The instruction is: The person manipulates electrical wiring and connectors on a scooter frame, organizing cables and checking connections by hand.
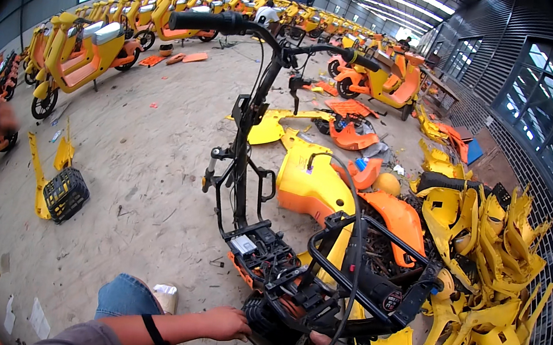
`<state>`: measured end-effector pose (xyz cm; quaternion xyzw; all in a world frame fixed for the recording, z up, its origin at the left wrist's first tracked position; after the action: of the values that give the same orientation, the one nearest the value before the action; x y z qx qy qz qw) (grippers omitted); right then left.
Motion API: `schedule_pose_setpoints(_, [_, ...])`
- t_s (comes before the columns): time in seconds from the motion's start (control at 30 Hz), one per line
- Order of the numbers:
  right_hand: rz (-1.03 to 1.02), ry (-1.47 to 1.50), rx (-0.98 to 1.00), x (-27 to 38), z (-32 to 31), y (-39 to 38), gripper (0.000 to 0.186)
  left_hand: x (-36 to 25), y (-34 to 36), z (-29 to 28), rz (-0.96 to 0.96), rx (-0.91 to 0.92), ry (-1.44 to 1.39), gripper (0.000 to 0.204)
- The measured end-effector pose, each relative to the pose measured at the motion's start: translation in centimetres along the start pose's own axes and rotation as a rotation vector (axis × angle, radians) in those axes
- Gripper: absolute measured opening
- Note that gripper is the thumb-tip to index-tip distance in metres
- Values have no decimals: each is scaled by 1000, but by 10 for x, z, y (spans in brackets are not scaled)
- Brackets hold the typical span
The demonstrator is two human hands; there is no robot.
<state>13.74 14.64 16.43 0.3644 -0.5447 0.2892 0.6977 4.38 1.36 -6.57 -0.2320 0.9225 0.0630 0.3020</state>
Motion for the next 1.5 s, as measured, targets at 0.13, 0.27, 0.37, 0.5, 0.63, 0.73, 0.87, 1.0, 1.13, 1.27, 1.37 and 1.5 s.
schedule_pose_setpoints(0.13, [-277, -240, -184, -3, -33, 14, 35, 6, -4, -68, -145, -487, 27, 39])
schedule_pose_setpoints(0.27, [-542, -588, -164, 12, -67, 13, 39, 23, -22, -151, -330, -851, -155, 53])
schedule_pose_setpoints(0.37, [-595, -559, -296, 5, -101, 14, 38, 47, -50, -184, -385, -1184, -60, 73])
schedule_pose_setpoints(0.5, [-709, -505, -452, 2, -134, 9, 32, 70, -68, -223, -476, -1364, -62, 90])
schedule_pose_setpoints(0.63, [-837, -623, -197, 18, -132, 7, 38, 64, -80, -244, -434, -1461, 76, 82])
schedule_pose_setpoints(0.73, [-646, -434, -493, -2, -147, 15, 25, 84, -54, -217, -431, -988, -207, 49])
schedule_pose_setpoints(0.87, [-494, -179, -658, -14, -158, 24, 20, 96, -33, -170, -638, -689, -510, 21])
schedule_pose_setpoints(1.0, [-447, 51, -739, -3, -150, 28, 23, 80, -13, -148, -451, -573, -704, 27])
schedule_pose_setpoints(1.13, [-332, 209, -754, -11, -146, 33, 26, 71, 3, -124, -532, -451, -583, 28])
schedule_pose_setpoints(1.27, [-190, 328, -602, -29, -104, 33, 27, 49, 20, -66, -384, -139, -903, 32])
schedule_pose_setpoints(1.37, [-131, 455, -372, -32, -60, 31, 30, 5, 16, -44, -200, -6, -873, 38])
schedule_pose_setpoints(1.5, [-62, 493, -272, -38, -28, 33, 32, -30, 16, -17, -106, 267, -904, 43])
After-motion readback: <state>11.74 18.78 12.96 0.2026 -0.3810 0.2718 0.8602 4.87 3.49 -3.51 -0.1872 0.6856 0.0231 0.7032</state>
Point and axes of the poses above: each hand's wrist, its own y-axis towards the middle knuckle, its own z-axis out of the palm, x = y × z, the point moved 7 cm from there along y, towards the middle knuckle, and after that the axes turned 6 degrees about -x, right-handed, at the moved point
